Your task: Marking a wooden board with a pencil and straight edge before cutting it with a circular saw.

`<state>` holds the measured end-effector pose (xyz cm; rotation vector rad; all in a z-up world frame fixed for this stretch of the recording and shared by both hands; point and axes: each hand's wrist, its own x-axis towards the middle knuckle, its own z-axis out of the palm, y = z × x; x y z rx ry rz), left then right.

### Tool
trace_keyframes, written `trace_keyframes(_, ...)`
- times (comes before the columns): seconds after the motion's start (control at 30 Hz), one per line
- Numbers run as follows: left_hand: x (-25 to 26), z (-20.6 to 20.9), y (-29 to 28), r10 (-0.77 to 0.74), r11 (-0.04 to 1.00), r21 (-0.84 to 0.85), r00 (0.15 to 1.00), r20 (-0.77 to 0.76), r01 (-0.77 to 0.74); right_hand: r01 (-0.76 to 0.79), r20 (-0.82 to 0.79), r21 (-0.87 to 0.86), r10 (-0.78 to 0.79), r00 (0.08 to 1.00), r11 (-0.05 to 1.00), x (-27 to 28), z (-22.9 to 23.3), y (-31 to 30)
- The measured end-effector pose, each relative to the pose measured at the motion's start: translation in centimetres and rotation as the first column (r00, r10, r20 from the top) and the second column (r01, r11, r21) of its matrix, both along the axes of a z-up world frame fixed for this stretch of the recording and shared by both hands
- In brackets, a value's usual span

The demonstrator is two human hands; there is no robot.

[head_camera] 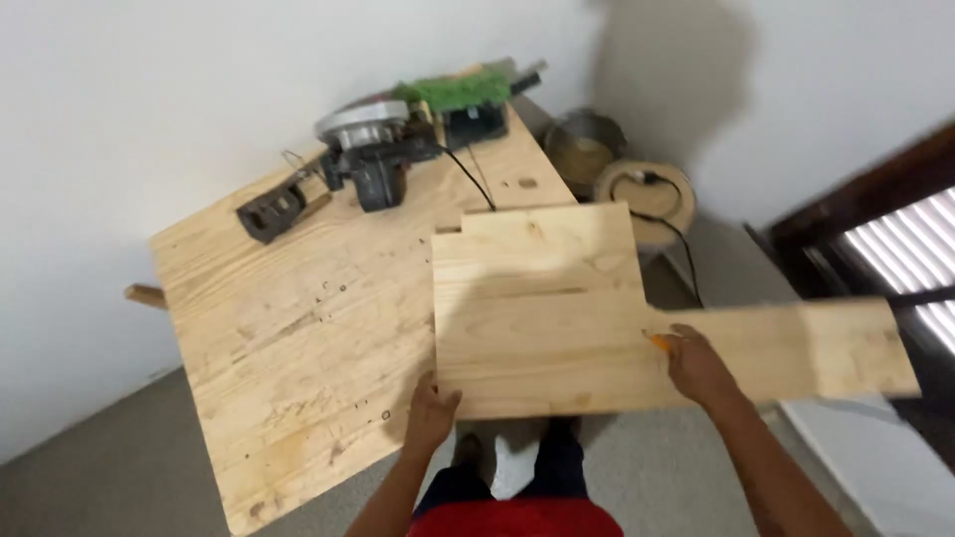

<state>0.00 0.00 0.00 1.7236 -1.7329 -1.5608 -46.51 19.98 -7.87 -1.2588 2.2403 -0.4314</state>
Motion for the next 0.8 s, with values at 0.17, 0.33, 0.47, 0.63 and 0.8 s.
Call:
trace_keyframes(0.17, -0.3, -14.1, -0.7, 0.248, 0.963, -0.17, 0.939, 0.238, -0.211, -0.355, -0.112, 0.225, 0.386, 0.916, 0.907, -9.4, -4.9, -6.0)
trace_keyframes(0.33, -3.1, -4.8, -2.1, 0.5, 0.827, 0.199, 0.849, 0.17, -0.526, -0.222, 0.109, 0.435, 0.194, 0.975, 0.873, -9.7, -4.6, -8.1)
trace_keyframes(0.47, -4.3, 0.7, -2.3, 0.62, 0.647, 0.37, 0.742, 0.254, -0.667, -0.104, 0.425, 0.293, -0.032, 0.904, 0.95, -8.6, -3.1, -7.5)
trace_keyframes(0.63, 1.2, 3.4, -1.0, 0.573, 0.729, 0.257, 0.771, 0.279, -0.635, -0.08, 0.189, 0.392, 0.005, 0.982, 0.917, -1.1, -0.1, -5.0)
trace_keyframes(0.8, 10.9, 1.5, -1.1, 0.633, 0.717, 0.105, 0.707, 0.314, -0.689, -0.055, 0.095, 0.327, 0.025, 0.995, 0.943, 10.6, 3.8, -2.6)
